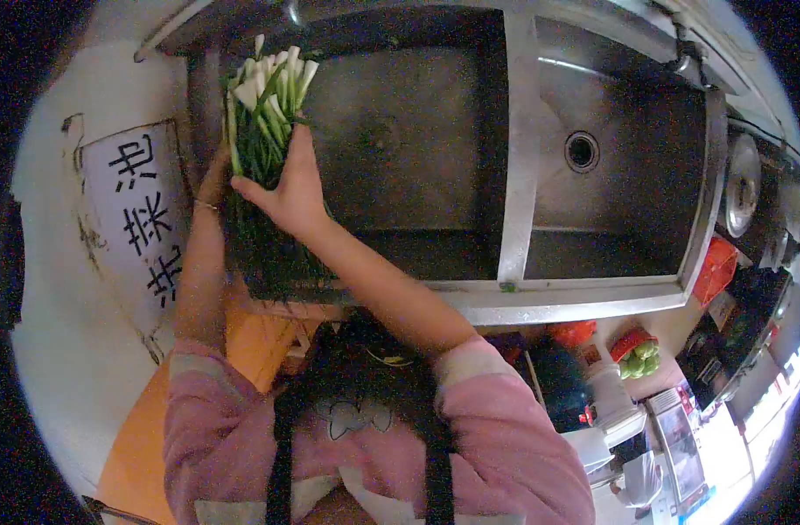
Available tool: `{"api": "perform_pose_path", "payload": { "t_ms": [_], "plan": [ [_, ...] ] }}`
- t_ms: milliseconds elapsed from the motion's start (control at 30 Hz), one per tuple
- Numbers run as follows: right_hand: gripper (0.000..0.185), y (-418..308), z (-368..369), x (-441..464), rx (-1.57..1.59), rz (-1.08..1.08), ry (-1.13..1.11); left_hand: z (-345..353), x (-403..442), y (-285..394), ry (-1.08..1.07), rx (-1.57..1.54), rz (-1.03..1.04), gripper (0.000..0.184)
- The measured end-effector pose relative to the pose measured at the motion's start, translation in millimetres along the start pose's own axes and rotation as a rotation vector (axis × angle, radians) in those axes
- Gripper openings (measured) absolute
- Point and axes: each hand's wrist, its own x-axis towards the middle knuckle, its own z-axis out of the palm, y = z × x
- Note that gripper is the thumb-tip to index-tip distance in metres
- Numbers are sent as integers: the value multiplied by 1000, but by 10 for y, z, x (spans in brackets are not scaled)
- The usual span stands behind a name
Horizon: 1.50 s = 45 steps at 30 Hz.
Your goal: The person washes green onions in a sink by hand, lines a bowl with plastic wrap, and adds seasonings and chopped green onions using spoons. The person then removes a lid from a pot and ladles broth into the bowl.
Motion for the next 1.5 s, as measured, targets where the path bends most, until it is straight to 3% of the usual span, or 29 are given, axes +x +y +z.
{"api": "perform_pose_path", "payload": {
  "t_ms": [167, 233, 300, 333, 367, 400, 433, 500, 567, 700, 833, 900, 1033, 1133, 1200, 1367, 1500],
  "plan": [
    [98, 933, 185, 188, 19, 136, 0, -64, 593, -599, 112, -89, -167, 66],
    [94, 1303, 305, 190, -264, 129, -27, 147, 648, -556, 173, 21, -134, 71],
    [89, 1471, 342, 155, -305, 221, -133, 201, 710, -659, 351, 478, -77, 78],
    [89, 1539, 374, 124, -448, 162, -222, 293, 708, -674, 305, 541, -42, 90],
    [88, 1590, 410, 70, -588, 101, -313, 266, 745, -786, 310, 540, -50, 90],
    [68, 1614, 421, -45, -683, 13, -252, 198, 828, -998, 399, 872, 28, 93],
    [68, 1610, 363, -135, -683, 13, -260, 108, 910, -1226, 484, 1203, 108, 97],
    [37, 1592, 97, -272, -432, -46, -224, -41, 952, -1463, 469, 1263, 111, 104],
    [24, 1522, -260, -303, -291, 82, -35, 111, 895, -1507, 562, 1260, 18, 103],
    [27, 2269, -898, -102, -121, 546, 184, 186, 860, -1549, 605, 1301, -34, 97],
    [28, 2560, -826, 1, 43, 789, 86, 127, 883, -1616, 603, 1370, 106, 94],
    [26, 2514, -799, 7, 749, 1009, 34, 162, 859, -1621, 619, 1331, 47, 91],
    [27, 2128, -913, -40, 1013, 850, -119, 178, 810, -1633, 609, 1324, 69, 90],
    [29, 1397, -1170, 3, 1110, 877, 6, 229, 799, -1705, 629, 1387, 76, 89],
    [24, 1090, -1424, -22, 1278, 812, 2, 260, 754, -1762, 652, 1438, 181, 90],
    [27, 510, -2218, -214, 1275, 572, 40, 467, 622, -1713, 479, 1371, 359, 93],
    [27, 290, -2930, -409, 1323, 393, 223, 724, 592, -1715, 439, 1431, 297, 93]
  ]
}}
